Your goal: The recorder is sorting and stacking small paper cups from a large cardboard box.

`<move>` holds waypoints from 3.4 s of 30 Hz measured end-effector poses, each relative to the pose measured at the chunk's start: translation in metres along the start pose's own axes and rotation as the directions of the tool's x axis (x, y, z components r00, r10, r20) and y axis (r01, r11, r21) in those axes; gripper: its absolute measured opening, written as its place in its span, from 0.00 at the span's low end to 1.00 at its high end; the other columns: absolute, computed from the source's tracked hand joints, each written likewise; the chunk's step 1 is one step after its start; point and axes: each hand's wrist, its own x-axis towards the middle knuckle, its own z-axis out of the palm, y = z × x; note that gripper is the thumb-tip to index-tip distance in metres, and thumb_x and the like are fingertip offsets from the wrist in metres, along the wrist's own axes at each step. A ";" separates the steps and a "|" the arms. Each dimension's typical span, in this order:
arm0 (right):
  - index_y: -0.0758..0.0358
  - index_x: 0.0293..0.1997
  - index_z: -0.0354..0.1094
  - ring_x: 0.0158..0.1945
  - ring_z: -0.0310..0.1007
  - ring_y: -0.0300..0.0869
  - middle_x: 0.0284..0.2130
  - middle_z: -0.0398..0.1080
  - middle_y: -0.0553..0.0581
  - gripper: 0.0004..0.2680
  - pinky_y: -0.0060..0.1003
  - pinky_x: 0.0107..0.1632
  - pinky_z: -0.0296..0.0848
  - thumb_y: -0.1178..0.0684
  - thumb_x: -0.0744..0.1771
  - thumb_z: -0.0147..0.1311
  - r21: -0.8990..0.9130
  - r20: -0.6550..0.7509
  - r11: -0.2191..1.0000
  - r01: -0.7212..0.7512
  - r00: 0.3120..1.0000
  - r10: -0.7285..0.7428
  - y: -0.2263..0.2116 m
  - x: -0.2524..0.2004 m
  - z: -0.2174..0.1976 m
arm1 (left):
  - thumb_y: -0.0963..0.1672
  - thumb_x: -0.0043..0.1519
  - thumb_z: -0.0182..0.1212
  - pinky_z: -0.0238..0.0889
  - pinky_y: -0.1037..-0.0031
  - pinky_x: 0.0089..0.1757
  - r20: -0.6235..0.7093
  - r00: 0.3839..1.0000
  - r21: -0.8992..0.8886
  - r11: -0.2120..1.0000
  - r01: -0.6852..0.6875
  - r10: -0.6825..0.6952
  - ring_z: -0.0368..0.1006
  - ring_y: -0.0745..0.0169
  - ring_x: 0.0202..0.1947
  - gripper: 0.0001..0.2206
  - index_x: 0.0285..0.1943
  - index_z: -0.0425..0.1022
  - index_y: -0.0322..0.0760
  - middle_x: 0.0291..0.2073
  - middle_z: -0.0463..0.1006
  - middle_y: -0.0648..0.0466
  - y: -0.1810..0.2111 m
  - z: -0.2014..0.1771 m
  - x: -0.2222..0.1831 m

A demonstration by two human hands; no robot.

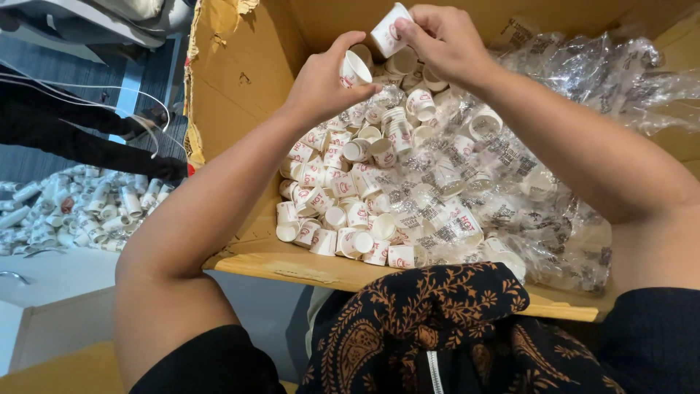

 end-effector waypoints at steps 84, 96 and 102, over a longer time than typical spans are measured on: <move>0.52 0.68 0.59 0.53 0.72 0.59 0.58 0.66 0.65 0.22 0.52 0.52 0.71 0.37 0.68 0.49 -0.639 0.473 0.755 0.145 0.849 0.237 0.116 -0.006 0.077 | 0.55 0.53 0.68 0.72 0.64 0.48 0.112 0.958 0.054 0.965 0.258 -0.262 0.82 0.45 0.42 0.30 0.62 0.72 0.43 0.41 0.83 0.40 0.032 -0.002 -0.002; 0.58 0.40 0.72 0.35 0.76 0.46 0.31 0.77 0.53 0.13 0.43 0.38 0.73 0.46 0.60 0.71 -0.509 0.089 0.839 -0.192 0.958 0.274 0.053 -0.014 0.004 | 0.54 0.59 0.70 0.69 0.57 0.52 0.049 0.997 0.165 0.984 -0.072 0.065 0.77 0.37 0.51 0.29 0.65 0.69 0.38 0.47 0.81 0.38 0.004 -0.009 0.006; 0.64 0.55 0.65 0.39 0.72 0.39 0.38 0.73 0.56 0.12 0.32 0.42 0.71 0.51 0.72 0.64 0.136 -0.216 0.976 0.168 0.967 -0.137 0.010 -0.003 0.011 | 0.54 0.55 0.78 0.71 0.60 0.48 -0.103 0.988 -0.034 0.992 -0.123 0.119 0.80 0.43 0.45 0.42 0.73 0.56 0.39 0.42 0.83 0.43 0.016 -0.011 -0.002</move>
